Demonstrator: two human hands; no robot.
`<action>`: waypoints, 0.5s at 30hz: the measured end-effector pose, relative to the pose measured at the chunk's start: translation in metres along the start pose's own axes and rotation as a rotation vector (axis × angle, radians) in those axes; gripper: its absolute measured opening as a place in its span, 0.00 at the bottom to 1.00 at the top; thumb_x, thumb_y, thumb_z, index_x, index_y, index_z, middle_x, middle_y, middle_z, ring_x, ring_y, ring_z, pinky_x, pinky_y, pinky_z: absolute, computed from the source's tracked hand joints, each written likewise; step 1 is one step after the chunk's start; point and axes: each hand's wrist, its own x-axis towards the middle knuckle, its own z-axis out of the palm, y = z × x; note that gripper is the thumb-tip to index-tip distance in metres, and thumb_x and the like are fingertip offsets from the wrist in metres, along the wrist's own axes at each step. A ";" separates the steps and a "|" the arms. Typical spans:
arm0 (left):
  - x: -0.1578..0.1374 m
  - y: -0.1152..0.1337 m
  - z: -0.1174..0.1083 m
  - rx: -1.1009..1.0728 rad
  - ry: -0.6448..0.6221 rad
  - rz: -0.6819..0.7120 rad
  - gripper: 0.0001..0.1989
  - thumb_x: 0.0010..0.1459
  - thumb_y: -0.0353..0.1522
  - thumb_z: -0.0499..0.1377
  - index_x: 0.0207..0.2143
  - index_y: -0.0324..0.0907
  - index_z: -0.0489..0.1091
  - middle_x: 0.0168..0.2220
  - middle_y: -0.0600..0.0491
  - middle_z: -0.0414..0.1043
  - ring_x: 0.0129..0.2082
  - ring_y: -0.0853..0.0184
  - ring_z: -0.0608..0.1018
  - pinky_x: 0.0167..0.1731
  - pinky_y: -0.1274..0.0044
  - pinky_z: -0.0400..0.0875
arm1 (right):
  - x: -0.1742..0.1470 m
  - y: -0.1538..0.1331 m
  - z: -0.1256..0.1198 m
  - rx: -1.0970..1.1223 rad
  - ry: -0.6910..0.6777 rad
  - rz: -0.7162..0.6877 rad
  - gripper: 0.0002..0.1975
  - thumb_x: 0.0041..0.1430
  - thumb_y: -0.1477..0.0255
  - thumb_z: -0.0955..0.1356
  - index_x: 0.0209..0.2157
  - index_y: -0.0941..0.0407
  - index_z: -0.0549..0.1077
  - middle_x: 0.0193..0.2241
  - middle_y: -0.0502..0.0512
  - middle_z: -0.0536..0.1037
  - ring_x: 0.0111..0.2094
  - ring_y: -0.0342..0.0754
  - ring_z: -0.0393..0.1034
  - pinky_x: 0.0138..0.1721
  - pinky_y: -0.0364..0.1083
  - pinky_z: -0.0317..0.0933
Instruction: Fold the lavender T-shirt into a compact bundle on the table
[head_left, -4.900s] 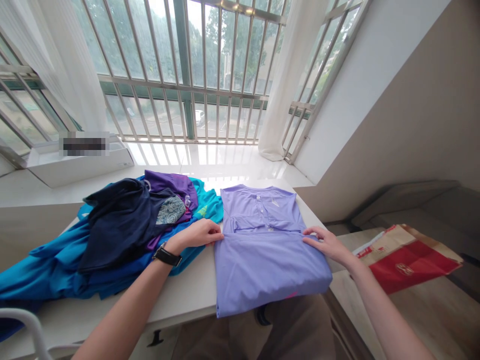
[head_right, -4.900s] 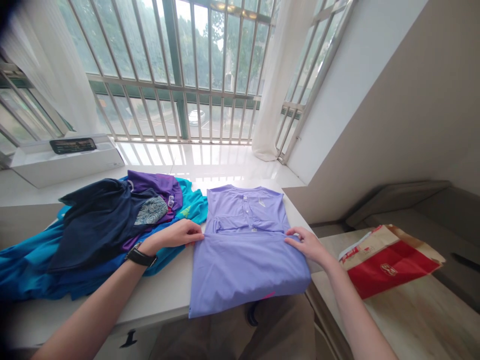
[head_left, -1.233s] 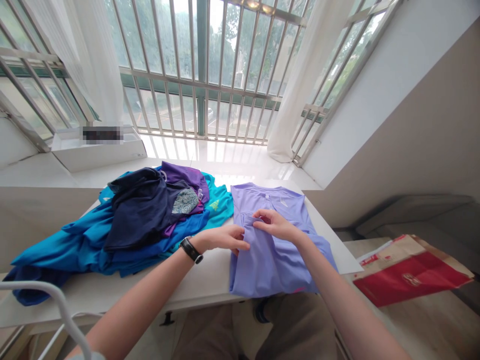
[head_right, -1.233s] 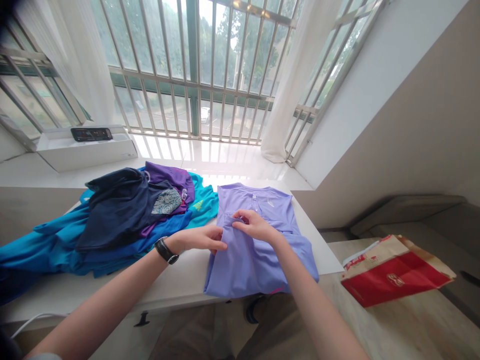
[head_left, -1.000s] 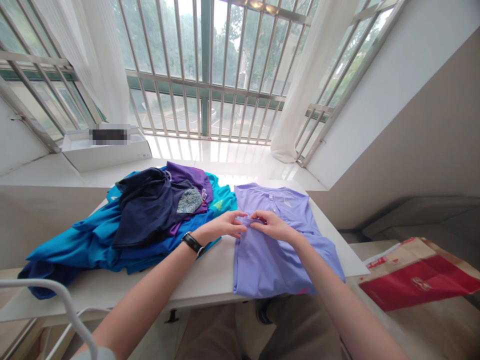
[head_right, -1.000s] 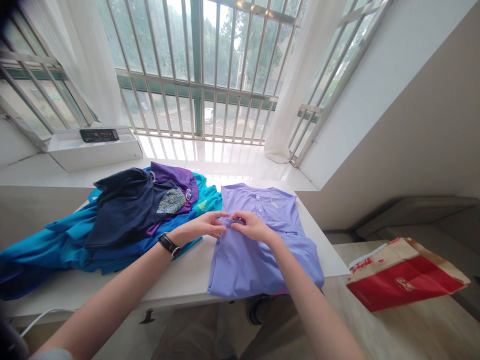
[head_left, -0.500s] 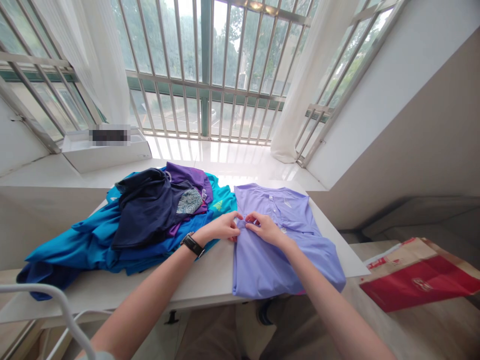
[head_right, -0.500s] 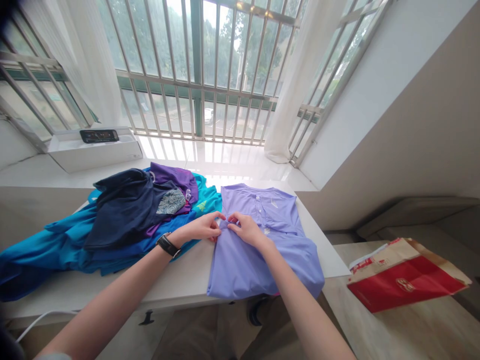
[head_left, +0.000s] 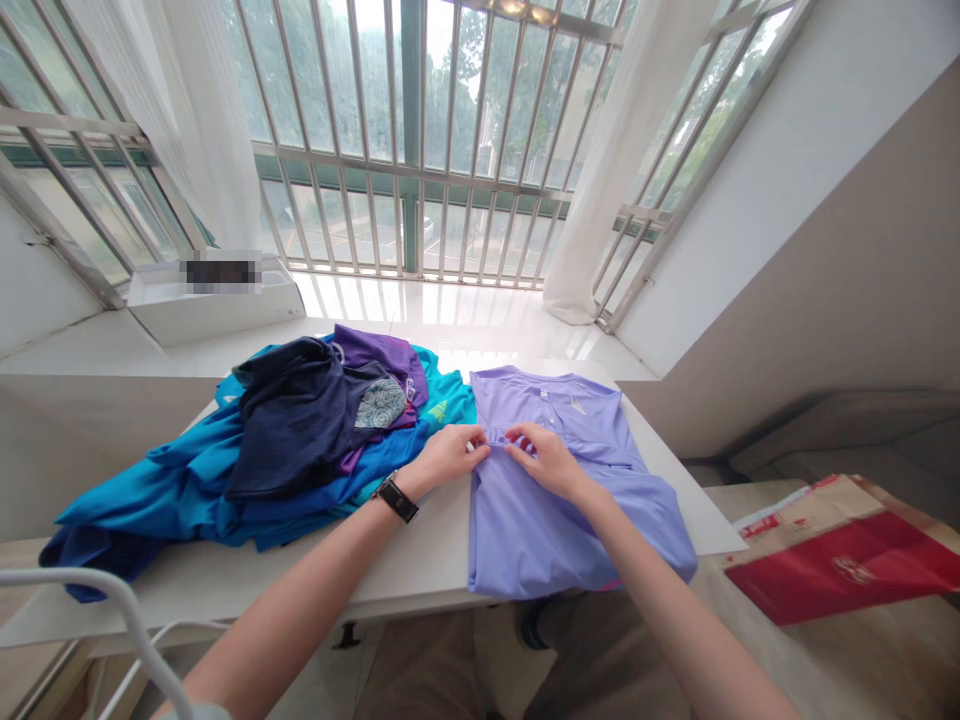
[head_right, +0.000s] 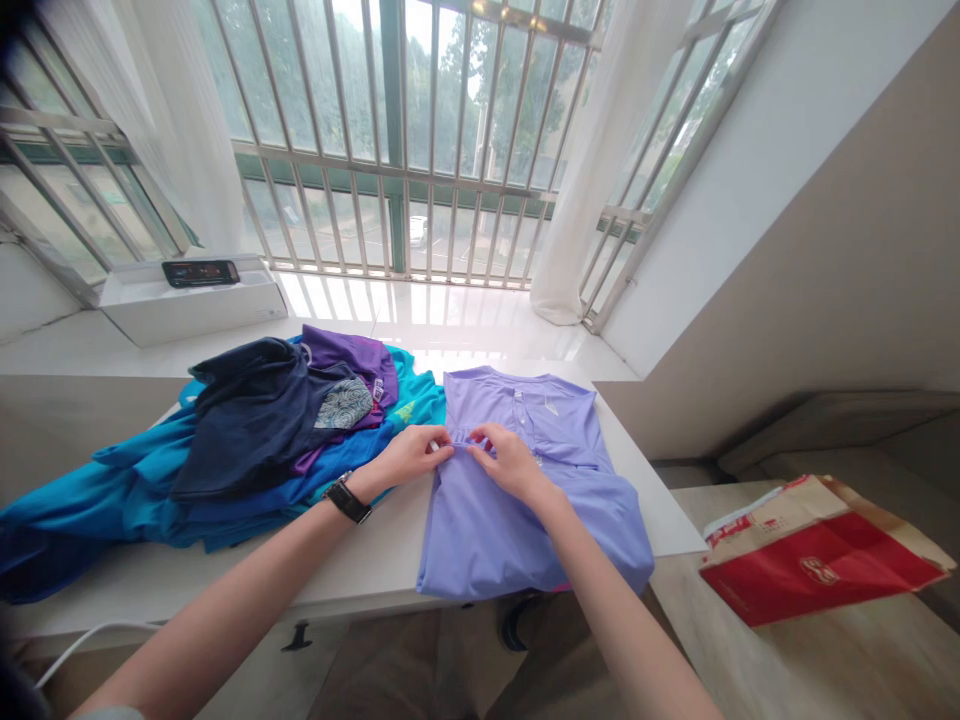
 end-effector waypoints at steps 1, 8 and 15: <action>-0.001 0.001 -0.001 0.043 0.026 0.006 0.08 0.62 0.36 0.58 0.37 0.44 0.74 0.34 0.53 0.76 0.32 0.66 0.77 0.29 0.79 0.65 | -0.004 0.002 -0.006 -0.009 0.023 0.012 0.09 0.61 0.65 0.67 0.40 0.53 0.74 0.38 0.53 0.79 0.34 0.48 0.73 0.38 0.48 0.67; -0.005 0.012 -0.003 0.296 0.095 0.083 0.07 0.66 0.30 0.54 0.40 0.43 0.72 0.45 0.51 0.73 0.40 0.65 0.77 0.32 0.78 0.69 | -0.040 0.035 -0.071 -0.055 0.154 0.206 0.12 0.59 0.59 0.66 0.37 0.52 0.75 0.36 0.54 0.81 0.35 0.51 0.76 0.37 0.49 0.69; -0.007 0.021 0.000 0.381 0.106 0.422 0.09 0.66 0.25 0.52 0.45 0.42 0.69 0.48 0.48 0.72 0.47 0.62 0.74 0.48 0.71 0.71 | -0.091 0.090 -0.125 -0.254 0.151 0.284 0.17 0.56 0.55 0.67 0.39 0.52 0.75 0.42 0.59 0.80 0.45 0.57 0.75 0.47 0.55 0.68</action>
